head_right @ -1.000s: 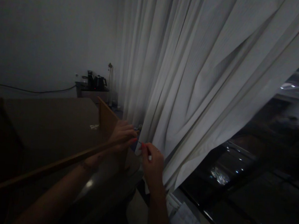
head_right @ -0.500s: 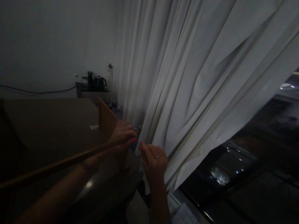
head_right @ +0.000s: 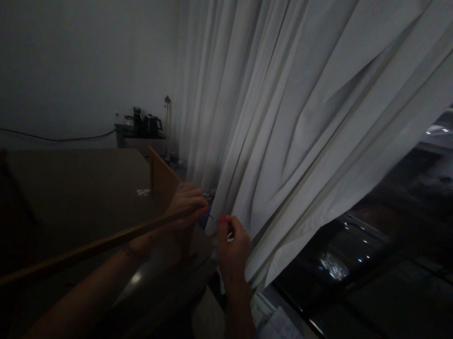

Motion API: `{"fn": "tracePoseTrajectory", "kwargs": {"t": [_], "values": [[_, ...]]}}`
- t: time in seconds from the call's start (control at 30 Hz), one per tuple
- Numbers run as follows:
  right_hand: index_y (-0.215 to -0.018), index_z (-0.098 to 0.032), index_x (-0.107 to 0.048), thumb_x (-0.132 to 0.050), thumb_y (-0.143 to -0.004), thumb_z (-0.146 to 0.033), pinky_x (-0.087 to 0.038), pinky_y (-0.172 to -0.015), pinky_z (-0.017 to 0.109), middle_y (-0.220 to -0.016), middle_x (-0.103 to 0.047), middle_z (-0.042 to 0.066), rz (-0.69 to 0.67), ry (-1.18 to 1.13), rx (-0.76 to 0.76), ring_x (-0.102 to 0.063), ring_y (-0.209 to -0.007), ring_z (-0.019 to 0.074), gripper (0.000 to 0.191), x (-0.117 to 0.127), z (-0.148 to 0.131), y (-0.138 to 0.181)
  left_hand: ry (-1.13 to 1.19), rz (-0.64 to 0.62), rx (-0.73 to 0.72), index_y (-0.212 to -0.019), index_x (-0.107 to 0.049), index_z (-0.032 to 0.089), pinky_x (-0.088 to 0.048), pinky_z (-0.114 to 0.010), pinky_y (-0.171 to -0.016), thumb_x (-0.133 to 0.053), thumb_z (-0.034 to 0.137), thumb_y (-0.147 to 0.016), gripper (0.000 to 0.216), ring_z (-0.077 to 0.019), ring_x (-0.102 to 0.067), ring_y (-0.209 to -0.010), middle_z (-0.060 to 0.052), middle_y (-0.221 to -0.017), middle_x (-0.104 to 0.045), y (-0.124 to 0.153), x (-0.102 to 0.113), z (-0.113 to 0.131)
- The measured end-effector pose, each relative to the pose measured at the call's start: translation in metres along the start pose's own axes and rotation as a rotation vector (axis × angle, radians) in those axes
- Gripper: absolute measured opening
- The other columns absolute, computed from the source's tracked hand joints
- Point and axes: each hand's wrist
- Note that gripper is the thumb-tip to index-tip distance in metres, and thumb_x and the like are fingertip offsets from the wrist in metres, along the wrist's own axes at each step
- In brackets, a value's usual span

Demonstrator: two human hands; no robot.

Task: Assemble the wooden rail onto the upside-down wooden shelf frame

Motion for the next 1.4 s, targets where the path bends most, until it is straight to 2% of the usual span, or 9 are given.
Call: {"fn": "tracePoseTrajectory", "kwargs": {"t": [0.17,0.3,0.63,0.73,0.87,0.97,1.07,1.17,1.4], "values": [[-0.055,-0.020,-0.050,-0.038,-0.095,-0.055,-0.037,-0.053,0.023,-0.050,-0.051,-0.003,-0.145,-0.106,-0.076,-0.050,-0.050,0.0118,0.054,-0.001,-0.004,-0.002,0.002,0.011,-0.016,-0.075,-0.064,0.021,-0.032,-0.036,-0.078,-0.042,0.044,-0.095,0.037,-0.0174,-0.046,-0.076,-0.002,-0.075,-0.061,0.001,-0.002,-0.002],[-0.060,-0.021,-0.048,-0.041,-0.096,-0.050,-0.037,-0.052,0.022,-0.052,-0.048,-0.004,-0.141,-0.141,0.027,-0.049,-0.051,0.0113,0.047,0.001,-0.008,-0.005,0.003,-0.023,0.001,-0.077,-0.064,0.021,-0.032,-0.035,-0.079,-0.042,0.044,-0.095,0.037,-0.0174,-0.046,-0.077,-0.002,-0.076,-0.060,0.000,0.001,0.000],[-0.077,-0.021,-0.056,-0.055,-0.095,-0.027,-0.037,-0.066,0.030,-0.068,-0.064,0.001,0.102,0.555,0.835,-0.053,-0.065,0.0164,0.020,0.018,0.001,-0.016,0.000,-0.057,0.033,-0.077,-0.064,0.021,-0.033,-0.036,-0.080,-0.040,0.042,-0.095,0.037,-0.0180,-0.046,-0.078,-0.002,-0.076,-0.060,-0.001,0.006,0.005],[-0.078,-0.021,-0.056,-0.057,-0.094,-0.029,-0.037,-0.066,0.031,-0.068,-0.065,0.001,0.132,0.554,0.831,-0.054,-0.065,0.0164,0.018,0.018,0.000,-0.018,0.001,-0.041,0.024,-0.076,-0.064,0.020,-0.033,-0.036,-0.079,-0.040,0.043,-0.095,0.038,-0.0180,-0.046,-0.077,-0.002,-0.075,-0.060,0.000,0.004,0.004],[-0.078,-0.022,-0.056,-0.054,-0.095,-0.036,-0.039,-0.064,0.030,-0.064,-0.061,-0.001,0.103,0.411,0.686,-0.053,-0.061,0.0146,0.023,0.014,0.004,-0.017,-0.005,-0.006,-0.007,-0.075,-0.064,0.020,-0.032,-0.036,-0.077,-0.040,0.043,-0.095,0.038,-0.0176,-0.046,-0.074,-0.002,-0.072,-0.060,-0.001,0.003,0.003],[-0.103,-0.022,-0.058,-0.057,-0.093,-0.039,-0.046,-0.067,0.031,-0.078,-0.067,0.000,0.110,0.278,0.624,-0.057,-0.063,0.0145,0.020,0.013,0.011,-0.014,-0.012,0.005,-0.016,-0.074,-0.064,0.020,-0.032,-0.036,-0.076,-0.042,0.041,-0.094,0.037,-0.0172,-0.046,-0.073,-0.002,-0.072,-0.060,-0.001,0.002,0.002],[-0.123,-0.025,-0.050,-0.064,-0.090,-0.030,-0.049,-0.074,0.033,-0.093,-0.071,0.003,0.131,0.300,0.774,-0.063,-0.075,0.0163,0.037,0.017,0.015,-0.012,-0.010,0.006,-0.003,-0.074,-0.064,0.020,-0.032,-0.036,-0.078,-0.042,0.040,-0.095,0.036,-0.0173,-0.046,-0.075,-0.002,-0.073,-0.061,0.000,0.000,0.001],[-0.121,-0.024,-0.053,-0.065,-0.088,-0.016,-0.048,-0.077,0.032,-0.097,-0.072,0.005,0.140,0.409,0.932,-0.064,-0.084,0.0170,0.037,0.021,0.016,-0.013,-0.028,-0.011,0.018,-0.077,-0.065,0.021,-0.032,-0.037,-0.080,-0.042,0.040,-0.095,0.034,-0.0179,-0.047,-0.078,-0.001,-0.076,-0.062,0.000,-0.001,0.000],[-0.113,-0.022,-0.058,-0.061,-0.091,-0.020,-0.047,-0.076,0.032,-0.086,-0.072,0.003,0.185,0.390,0.894,-0.064,-0.077,0.0162,0.022,0.019,0.020,-0.019,-0.045,-0.006,-0.003,-0.079,-0.066,0.022,-0.031,-0.037,-0.079,-0.039,0.041,-0.096,0.037,-0.0183,-0.047,-0.078,-0.002,-0.076,-0.062,0.001,-0.002,0.000]]}}
Point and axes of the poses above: each hand's wrist, its own y-axis away from the middle knuckle, its own x-axis out of the back of the hand, z = x × y
